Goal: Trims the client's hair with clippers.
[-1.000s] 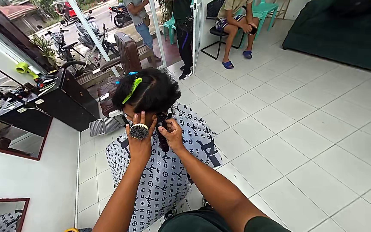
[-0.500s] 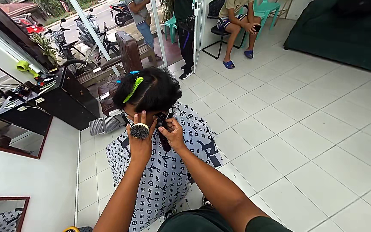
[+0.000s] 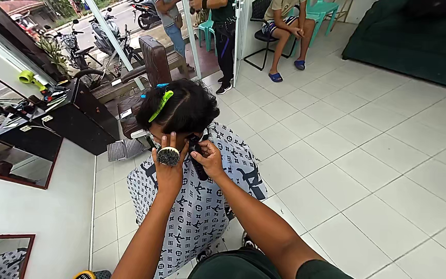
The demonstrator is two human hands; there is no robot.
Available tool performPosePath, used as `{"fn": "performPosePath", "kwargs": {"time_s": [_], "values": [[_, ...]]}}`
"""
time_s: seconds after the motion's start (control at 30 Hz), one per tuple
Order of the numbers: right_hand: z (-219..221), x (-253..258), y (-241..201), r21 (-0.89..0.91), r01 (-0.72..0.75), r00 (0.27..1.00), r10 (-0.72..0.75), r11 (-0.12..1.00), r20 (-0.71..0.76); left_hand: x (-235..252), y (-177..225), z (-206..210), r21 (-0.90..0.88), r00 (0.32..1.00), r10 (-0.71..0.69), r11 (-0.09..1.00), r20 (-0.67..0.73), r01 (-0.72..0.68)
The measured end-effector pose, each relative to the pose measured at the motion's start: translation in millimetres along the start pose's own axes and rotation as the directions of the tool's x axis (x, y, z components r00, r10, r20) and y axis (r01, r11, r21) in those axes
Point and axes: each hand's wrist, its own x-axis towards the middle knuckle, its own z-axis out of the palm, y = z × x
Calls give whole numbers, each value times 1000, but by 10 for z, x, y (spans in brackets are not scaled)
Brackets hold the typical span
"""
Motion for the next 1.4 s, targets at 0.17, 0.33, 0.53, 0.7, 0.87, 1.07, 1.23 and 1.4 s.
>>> {"fn": "performPosePath", "kwargs": {"time_s": [0.17,0.33,0.53,0.7,0.87,1.07,1.23,1.4], "values": [[-22,41,-48,-47,-53,997,55,998,45,-11,-5,13,1,1000,-5,1000,8,5],[-71,47,-65,-79,-48,995,54,996,82,-8,-11,23,3,1000,-3,1000,7,3],[-138,72,-102,-203,-5,985,41,979,170,-3,7,22,13,1000,-12,1000,1,12],[-306,-96,-172,70,31,996,-36,997,76,-48,-78,29,-158,992,84,983,-89,-98],[-337,-163,-322,150,-131,972,97,980,212,-99,-84,3,-70,987,71,994,-142,-82],[-275,-1,-379,-363,105,978,-29,926,208,-75,-78,19,-13,995,-10,1000,-101,8],[-241,98,-419,-613,179,977,-64,770,205,-99,-98,29,9,996,-34,999,-78,35],[-219,117,-411,-635,188,973,-52,749,227,-109,-97,14,15,997,-47,999,-63,48]]}}
